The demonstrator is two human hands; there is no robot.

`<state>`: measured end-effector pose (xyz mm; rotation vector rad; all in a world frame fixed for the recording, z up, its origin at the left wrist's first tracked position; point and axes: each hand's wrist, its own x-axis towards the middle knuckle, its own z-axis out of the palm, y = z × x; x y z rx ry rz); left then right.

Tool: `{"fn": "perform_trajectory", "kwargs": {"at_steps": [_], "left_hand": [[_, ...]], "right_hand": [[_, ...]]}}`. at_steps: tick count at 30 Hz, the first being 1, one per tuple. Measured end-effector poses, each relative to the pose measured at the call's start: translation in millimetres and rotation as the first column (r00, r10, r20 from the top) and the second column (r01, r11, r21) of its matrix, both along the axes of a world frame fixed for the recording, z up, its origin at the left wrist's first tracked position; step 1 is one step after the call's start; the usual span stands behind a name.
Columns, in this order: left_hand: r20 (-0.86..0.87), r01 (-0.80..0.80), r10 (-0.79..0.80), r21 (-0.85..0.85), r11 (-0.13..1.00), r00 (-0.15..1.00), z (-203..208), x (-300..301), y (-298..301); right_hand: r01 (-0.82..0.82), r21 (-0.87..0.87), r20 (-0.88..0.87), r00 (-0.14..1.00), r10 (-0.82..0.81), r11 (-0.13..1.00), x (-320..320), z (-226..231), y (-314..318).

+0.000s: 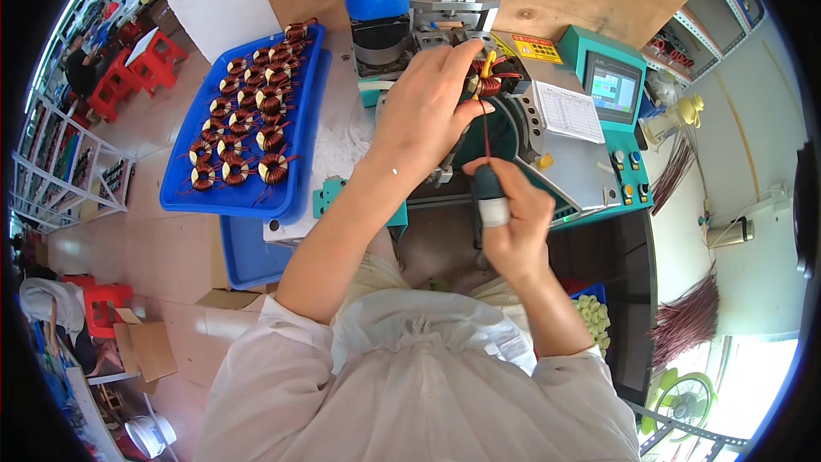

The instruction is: The person winds wire around toroidal cores using a winding machine, wraps tape around the cores by hand, and places the finished coils onto a tray.

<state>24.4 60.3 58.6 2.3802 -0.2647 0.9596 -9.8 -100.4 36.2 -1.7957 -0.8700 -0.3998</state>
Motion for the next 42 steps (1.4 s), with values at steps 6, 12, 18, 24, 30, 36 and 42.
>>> {"fn": "perform_trajectory", "kwargs": {"at_steps": [6, 12, 18, 24, 30, 36, 42], "left_hand": [[0.106, -0.019, 0.021, -0.021, 1.0, 0.994, -4.9, 3.3, -4.5], [0.022, -0.005, 0.007, -0.095, 0.996, 1.0, 4.1, 0.7, -5.5], [-0.032, -0.026, 0.022, -0.163, 0.986, 0.999, 4.2, 5.9, -10.3], [-0.057, -0.081, 0.07, -0.224, 0.971, 0.996, 8.2, -0.7, -8.6], [0.029, -0.102, 0.109, -0.179, 0.979, 0.994, -1.4, 1.7, -17.8], [-0.071, 0.086, -0.092, -0.083, 0.993, 0.993, 8.4, -5.1, 4.1], [-0.124, 0.155, -0.162, -0.062, 0.986, 0.979, 20.6, -6.9, 16.7]], "right_hand": [[0.277, -0.26, 0.486, 0.866, -0.123, 0.925, 38.8, 61.1, -20.0], [0.358, -0.466, 0.388, 0.904, -0.177, 0.809, 130.3, 107.5, -1.6], [0.291, -0.583, 0.583, 0.8, 0.141, 0.759, 162.1, 124.7, 17.2], [0.316, -0.209, 0.534, 0.83, -0.163, 0.925, 114.6, 88.8, -4.8], [0.131, 0.065, -0.25, 0.962, -0.111, 0.989, 59.2, -48.5, 18.3], [0.136, 0.174, -0.228, 0.969, -0.095, 0.975, 34.9, -58.7, 47.8], [-0.179, 0.449, -0.69, 0.553, 0.466, 0.876, 32.4, 37.9, 9.5]]}}
